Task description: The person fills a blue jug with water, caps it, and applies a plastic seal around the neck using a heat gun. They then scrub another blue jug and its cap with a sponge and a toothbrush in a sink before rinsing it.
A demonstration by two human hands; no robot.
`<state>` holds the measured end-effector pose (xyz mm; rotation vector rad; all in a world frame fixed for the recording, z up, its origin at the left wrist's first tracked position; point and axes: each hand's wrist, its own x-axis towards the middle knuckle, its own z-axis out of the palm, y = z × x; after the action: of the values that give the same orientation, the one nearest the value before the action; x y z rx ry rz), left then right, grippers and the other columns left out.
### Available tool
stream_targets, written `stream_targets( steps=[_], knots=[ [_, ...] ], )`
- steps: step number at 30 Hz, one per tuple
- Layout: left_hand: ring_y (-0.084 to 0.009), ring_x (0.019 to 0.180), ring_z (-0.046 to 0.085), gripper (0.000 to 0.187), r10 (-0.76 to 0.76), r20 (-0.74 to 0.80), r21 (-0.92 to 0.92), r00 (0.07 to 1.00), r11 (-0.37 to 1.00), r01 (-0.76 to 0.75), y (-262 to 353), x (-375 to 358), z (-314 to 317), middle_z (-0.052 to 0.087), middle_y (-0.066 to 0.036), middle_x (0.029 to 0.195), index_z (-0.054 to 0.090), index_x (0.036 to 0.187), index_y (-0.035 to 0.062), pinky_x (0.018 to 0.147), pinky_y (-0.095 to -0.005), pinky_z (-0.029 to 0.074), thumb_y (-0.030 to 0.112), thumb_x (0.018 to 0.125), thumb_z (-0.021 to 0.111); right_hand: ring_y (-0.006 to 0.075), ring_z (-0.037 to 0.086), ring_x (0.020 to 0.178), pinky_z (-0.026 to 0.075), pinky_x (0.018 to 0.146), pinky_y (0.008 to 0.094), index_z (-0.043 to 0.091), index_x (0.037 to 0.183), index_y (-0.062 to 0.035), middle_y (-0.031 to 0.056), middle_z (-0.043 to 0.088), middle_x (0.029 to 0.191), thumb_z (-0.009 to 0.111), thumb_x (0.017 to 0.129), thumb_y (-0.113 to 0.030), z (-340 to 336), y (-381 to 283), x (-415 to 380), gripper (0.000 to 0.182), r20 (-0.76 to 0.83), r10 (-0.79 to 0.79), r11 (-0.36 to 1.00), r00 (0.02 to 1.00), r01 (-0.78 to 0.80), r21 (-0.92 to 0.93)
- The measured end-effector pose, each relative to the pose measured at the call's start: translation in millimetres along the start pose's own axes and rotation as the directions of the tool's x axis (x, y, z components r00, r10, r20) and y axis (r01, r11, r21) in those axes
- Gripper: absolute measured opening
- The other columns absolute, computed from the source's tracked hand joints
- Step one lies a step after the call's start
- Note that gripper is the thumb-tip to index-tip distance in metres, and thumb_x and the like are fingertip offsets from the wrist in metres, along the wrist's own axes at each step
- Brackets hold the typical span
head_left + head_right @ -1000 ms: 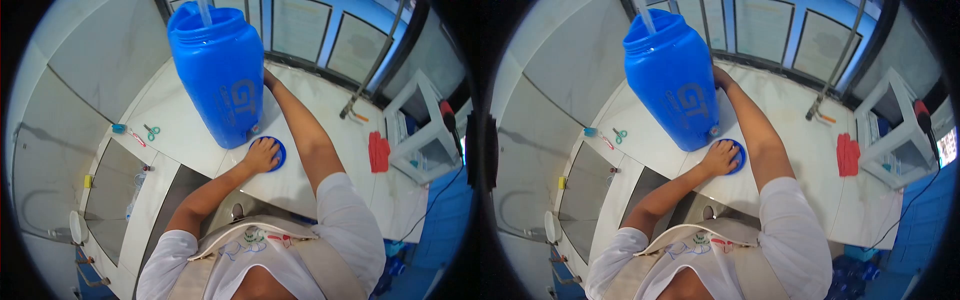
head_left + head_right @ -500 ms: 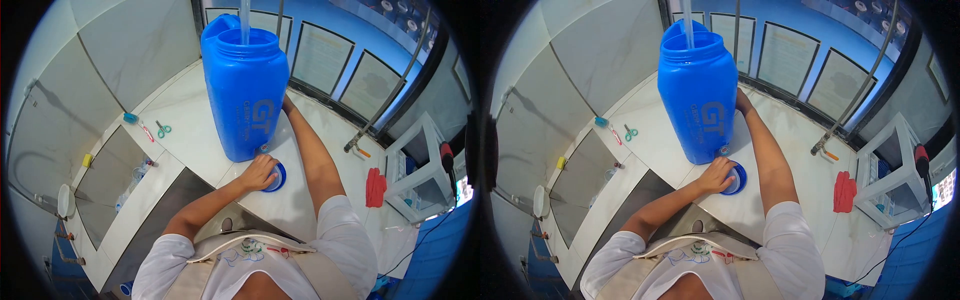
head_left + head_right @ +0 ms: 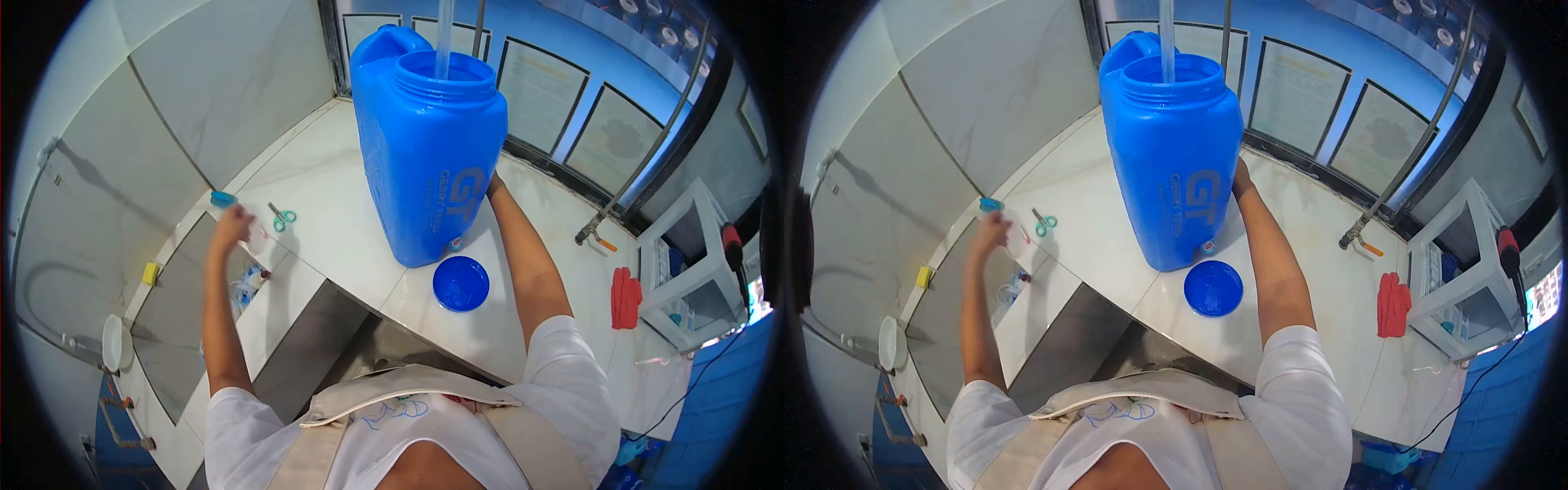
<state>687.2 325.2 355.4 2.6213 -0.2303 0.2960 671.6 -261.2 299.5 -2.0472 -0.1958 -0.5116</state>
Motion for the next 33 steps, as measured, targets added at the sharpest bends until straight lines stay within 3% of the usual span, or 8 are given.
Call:
stream_targets(
  steps=[1,9,22,23,24,26,29,33],
  knots=[
    [-0.0149,0.055,0.054,0.019,-0.194,0.138,-0.422,0.971,0.876,0.235,1,8,-32,0.048,-0.004,0.060,0.050,0.075,0.0016,0.051,-0.0304,0.047,0.018,0.078,0.059,0.0302,0.064,0.085,0.050,0.073,0.0360,0.061,0.105,-0.0050,0.0186,0.064,0.097,0.056,0.082,-0.029,-1,3,-2,0.033,-0.007,0.007,1.000,1.000,-0.007,-0.015],
    [-0.0089,0.045,0.044,0.015,-0.559,-0.167,-0.733,0.812,0.622,0.277,-312,64,-191,0.049,0.001,0.060,0.058,0.085,0.0073,0.036,-0.0214,0.031,0.017,0.074,0.060,0.0303,0.064,0.084,0.050,0.072,0.0362,0.061,0.104,-0.0050,0.0186,0.064,0.096,0.056,0.082,-0.028,-4,2,-25,0.033,-0.100,0.060,0.990,0.993,-0.072,-0.120],
    [-0.0179,0.059,0.054,0.012,-0.754,-0.088,-0.902,0.651,0.338,0.270,-379,111,-169,0.052,-0.003,0.065,0.055,0.077,0.0058,0.047,-0.0286,0.042,0.015,0.078,0.062,0.0306,0.064,0.083,0.051,0.071,0.0365,0.062,0.103,-0.0050,0.0187,0.065,0.094,0.056,0.082,-0.028,0,1,-47,0.032,-0.152,0.096,0.966,0.984,-0.129,-0.223],
    [-0.0209,0.062,0.059,0.012,-0.586,-0.307,-0.146,0.749,0.807,0.572,-375,113,-162,0.059,-0.006,0.071,0.061,0.078,0.0080,0.051,-0.0336,0.045,0.020,0.079,0.057,0.0306,0.064,0.083,0.051,0.071,0.0365,0.062,0.103,-0.0050,0.0187,0.065,0.094,0.056,0.082,-0.028,1,3,-48,0.032,-0.150,0.097,0.965,0.984,-0.129,-0.227],
    [-0.0239,0.065,0.063,0.020,-0.360,-0.249,0.739,0.899,0.529,0.417,-372,109,-155,0.066,-0.010,0.076,0.067,0.079,0.0103,0.055,-0.0386,0.048,0.024,0.080,0.052,0.0306,0.064,0.083,0.051,0.071,0.0366,0.062,0.103,-0.0050,0.0187,0.065,0.094,0.056,0.082,-0.028,-1,5,-48,0.032,-0.150,0.091,0.964,0.984,-0.125,-0.235],
    [-0.0263,0.072,0.065,0.019,-0.205,-0.371,0.774,0.906,0.471,0.424,-378,96,-146,0.067,-0.013,0.081,0.068,0.078,0.0076,0.066,-0.0403,0.050,0.022,0.074,0.056,0.0307,0.064,0.083,0.051,0.071,0.0366,0.062,0.103,-0.0050,0.0187,0.065,0.094,0.056,0.082,-0.028,-2,7,-45,0.032,-0.143,0.078,0.963,0.987,-0.112,-0.244],
    [-0.0192,0.057,0.058,0.021,-0.634,-0.578,-0.420,0.514,0.771,0.479,-370,91,-142,0.059,-0.012,0.061,0.059,0.068,0.0000,0.050,-0.0341,0.045,0.021,0.068,0.060,0.0307,0.064,0.082,0.051,0.071,0.0367,0.062,0.102,-0.0050,0.0187,0.065,0.093,0.056,0.082,-0.028,-5,8,-39,0.031,-0.140,0.063,0.962,0.988,-0.097,-0.254],
    [-0.0151,0.048,0.050,0.024,-0.628,-0.334,-0.836,0.703,0.542,0.087,-319,89,-115,0.051,-0.005,0.055,0.055,0.062,0.0061,0.045,-0.0278,0.041,0.026,0.072,0.062,0.0308,0.064,0.082,0.051,0.071,0.0368,0.062,0.102,-0.0050,0.0187,0.065,0.093,0.056,0.082,-0.028,-4,15,-36,0.031,-0.145,0.025,0.965,0.989,-0.062,-0.256]
  ],
)
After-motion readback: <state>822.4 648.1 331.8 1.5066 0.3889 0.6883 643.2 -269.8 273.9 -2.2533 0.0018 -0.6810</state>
